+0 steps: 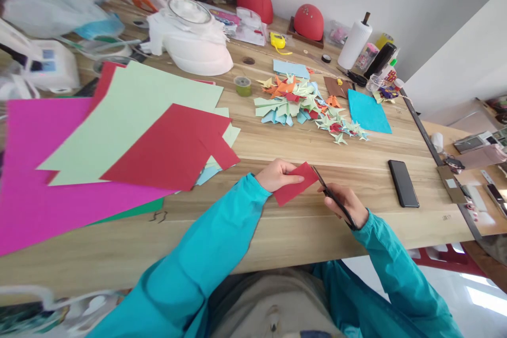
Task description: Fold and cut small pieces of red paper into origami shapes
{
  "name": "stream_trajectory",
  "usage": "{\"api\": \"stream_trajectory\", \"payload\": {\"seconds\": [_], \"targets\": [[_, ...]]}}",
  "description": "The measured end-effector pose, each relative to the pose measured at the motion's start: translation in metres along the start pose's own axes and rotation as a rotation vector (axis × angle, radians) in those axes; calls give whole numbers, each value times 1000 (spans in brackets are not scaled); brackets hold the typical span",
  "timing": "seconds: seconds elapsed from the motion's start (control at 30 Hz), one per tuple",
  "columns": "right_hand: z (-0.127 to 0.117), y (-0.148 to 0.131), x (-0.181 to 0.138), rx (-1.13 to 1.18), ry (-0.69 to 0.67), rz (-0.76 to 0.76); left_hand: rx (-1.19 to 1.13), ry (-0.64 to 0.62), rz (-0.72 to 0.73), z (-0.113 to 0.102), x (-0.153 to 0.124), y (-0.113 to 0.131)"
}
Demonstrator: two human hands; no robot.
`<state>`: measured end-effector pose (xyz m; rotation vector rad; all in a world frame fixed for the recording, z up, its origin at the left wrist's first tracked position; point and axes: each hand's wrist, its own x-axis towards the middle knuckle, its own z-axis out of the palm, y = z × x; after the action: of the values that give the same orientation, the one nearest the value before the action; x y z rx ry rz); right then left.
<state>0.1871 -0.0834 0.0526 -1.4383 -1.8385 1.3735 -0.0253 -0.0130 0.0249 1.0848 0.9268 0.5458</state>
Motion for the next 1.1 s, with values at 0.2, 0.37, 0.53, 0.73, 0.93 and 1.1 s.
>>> {"api": "stream_trajectory", "payload": {"seconds": [0.2,0.37,0.53,0.73,0.93,1.1], "targets": [[1,-2,2,-4,3,19,12,-1,1,0,-1,1],[0,-2,2,12,2,17,8,-8,20,0,-1,2],[0,0,2,24,-1,22,8,-4,14,0,0,1],[1,-1,2,50,4,43,13,-1,12,0,0,1],[1,-1,2,72,3,57,15,0,1,0,1,-1],[1,-1,2,91,13,85,18,-13,20,-1,1,-2]]}}
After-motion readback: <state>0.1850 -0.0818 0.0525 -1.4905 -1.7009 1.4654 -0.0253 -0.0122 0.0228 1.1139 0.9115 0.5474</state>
